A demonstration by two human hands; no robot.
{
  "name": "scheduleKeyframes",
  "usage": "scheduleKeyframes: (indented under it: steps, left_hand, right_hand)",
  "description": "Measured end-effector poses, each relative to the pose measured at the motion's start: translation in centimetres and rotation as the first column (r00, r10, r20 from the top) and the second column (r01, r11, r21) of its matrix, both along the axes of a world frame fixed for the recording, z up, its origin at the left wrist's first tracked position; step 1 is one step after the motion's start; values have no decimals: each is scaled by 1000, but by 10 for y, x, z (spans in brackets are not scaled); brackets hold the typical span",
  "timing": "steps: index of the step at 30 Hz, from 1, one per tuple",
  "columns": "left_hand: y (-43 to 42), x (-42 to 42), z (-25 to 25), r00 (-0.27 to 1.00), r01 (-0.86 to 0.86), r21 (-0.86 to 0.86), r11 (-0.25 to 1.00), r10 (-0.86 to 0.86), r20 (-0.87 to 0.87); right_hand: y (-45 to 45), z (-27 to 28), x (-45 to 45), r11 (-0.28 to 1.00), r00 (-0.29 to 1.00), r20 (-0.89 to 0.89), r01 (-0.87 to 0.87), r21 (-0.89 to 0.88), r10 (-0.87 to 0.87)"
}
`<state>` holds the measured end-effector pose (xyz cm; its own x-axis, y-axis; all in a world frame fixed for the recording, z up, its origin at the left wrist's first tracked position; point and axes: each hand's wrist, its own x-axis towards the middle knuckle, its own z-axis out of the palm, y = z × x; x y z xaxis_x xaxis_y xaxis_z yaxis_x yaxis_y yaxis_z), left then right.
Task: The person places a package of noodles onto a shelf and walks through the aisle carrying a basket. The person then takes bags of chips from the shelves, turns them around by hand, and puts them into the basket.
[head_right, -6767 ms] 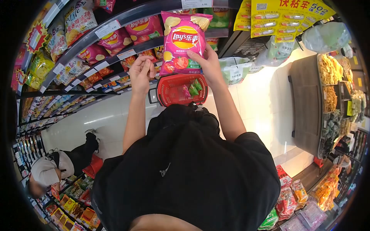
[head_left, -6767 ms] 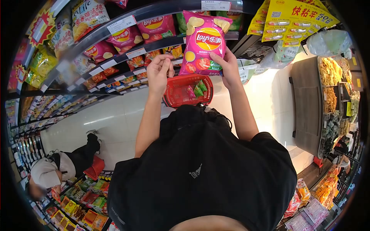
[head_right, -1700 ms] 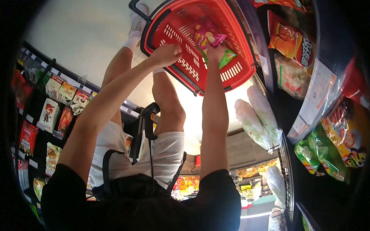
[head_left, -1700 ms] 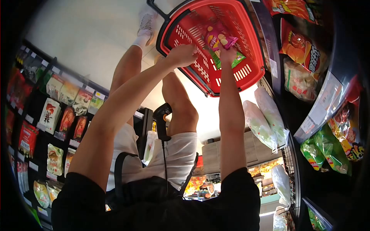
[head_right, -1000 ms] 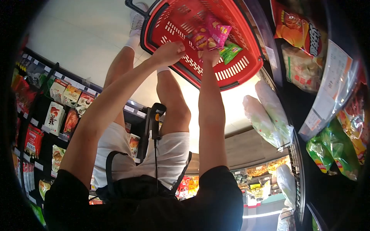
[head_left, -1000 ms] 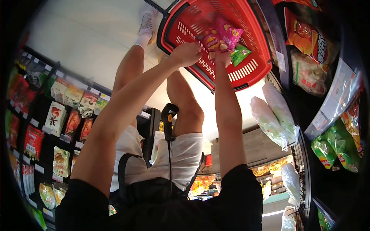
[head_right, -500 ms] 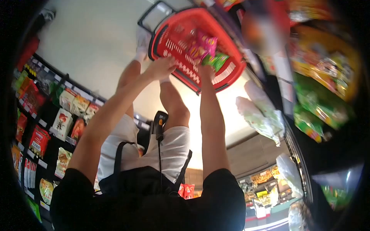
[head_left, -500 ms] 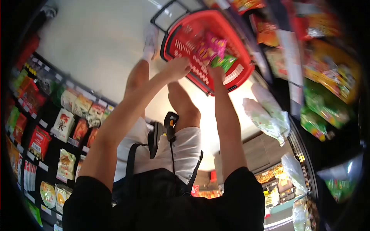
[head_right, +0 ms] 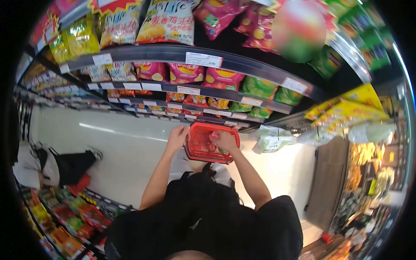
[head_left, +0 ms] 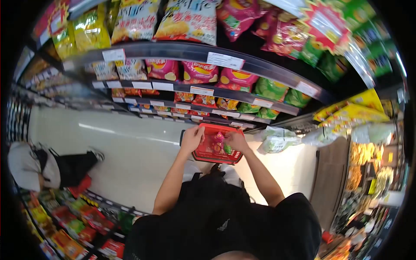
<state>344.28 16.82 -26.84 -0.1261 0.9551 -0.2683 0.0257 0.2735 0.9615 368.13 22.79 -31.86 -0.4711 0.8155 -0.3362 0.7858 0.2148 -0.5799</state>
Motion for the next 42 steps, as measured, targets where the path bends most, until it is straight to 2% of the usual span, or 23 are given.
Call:
scheduleKeyframes:
  steps: [2,3,5,6,7,9,12,14,15,16,19,21,24,26,28,30,32,34,36,38,39,40,42]
  left_hand:
    - [11,-6,20,984,87,129,988,-65,-168]
    - [17,-6,42,984,92,198,976,-58,-171]
    - [34,-14,59,968,150,239,960,-93,-234]
    - [38,-16,66,953,183,249,951,-109,-281]
    - [42,-16,82,970,169,266,949,-112,-217]
    - [48,-19,105,967,197,278,940,-141,-211]
    - [55,-25,116,966,226,282,932,-177,-190]
    - [59,-28,111,967,240,354,904,-190,-169]
    - [57,-29,118,955,267,374,888,-192,-227]
    - [55,-29,117,953,276,380,883,-200,-228]
    - [51,-31,121,951,292,406,866,-218,-219]
    - [48,-35,135,955,273,431,860,-188,-230]
    - [59,-50,149,957,246,472,846,-133,-259]
    - [67,-61,169,935,153,676,721,116,-336]
    - [73,-78,198,917,111,759,641,229,-327]
    - [88,-96,213,858,92,858,506,397,-327]
    - [105,-111,223,823,77,890,449,475,-311]
    - [124,-121,230,779,86,882,463,522,-349]
    - [129,-126,238,735,93,876,474,561,-382]
    - [134,-128,247,649,156,863,481,608,-457]
    - [139,-128,246,636,157,827,541,585,-503]
    - [142,-127,245,641,162,825,541,578,-505]
    - [149,-122,242,488,168,806,567,663,-568]
  right_hand:
    - [-1,47,-9,983,978,-166,148,105,-129]
    - [2,66,-11,977,972,-181,172,124,-149]
    - [10,101,-19,948,898,-353,309,82,-262]
    - [12,123,-23,940,889,-366,328,91,-275]
    - [14,147,-27,923,854,-440,363,124,-277]
    - [16,183,-32,872,768,-584,448,195,-264]
    - [19,237,-37,811,736,-640,503,299,-221]
    - [29,262,-36,686,675,-709,615,389,-203]
    - [38,271,-34,612,648,-731,672,417,-214]
    - [45,283,-31,531,674,-702,691,490,-230]
    - [64,309,-41,526,595,-780,734,430,-193]
    - [73,323,-63,660,585,-808,634,403,-69]
    - [92,336,-96,738,666,-746,518,432,-31]
    - [105,335,-119,774,695,-718,471,424,-30]
    - [113,333,-141,799,773,-632,415,435,-56]
    - [123,323,-159,791,774,-631,415,450,-48]
    - [127,320,-173,645,862,-486,454,615,-143]
    - [132,318,-181,663,854,-489,470,583,-175]
    - [139,313,-185,792,793,-581,468,391,-182]
    - [147,308,-191,781,765,-623,484,394,-160]
    - [149,305,-192,772,732,-666,504,388,-143]
    - [154,305,-192,768,730,-666,511,386,-151]
    - [147,322,-195,834,665,-731,484,264,-154]
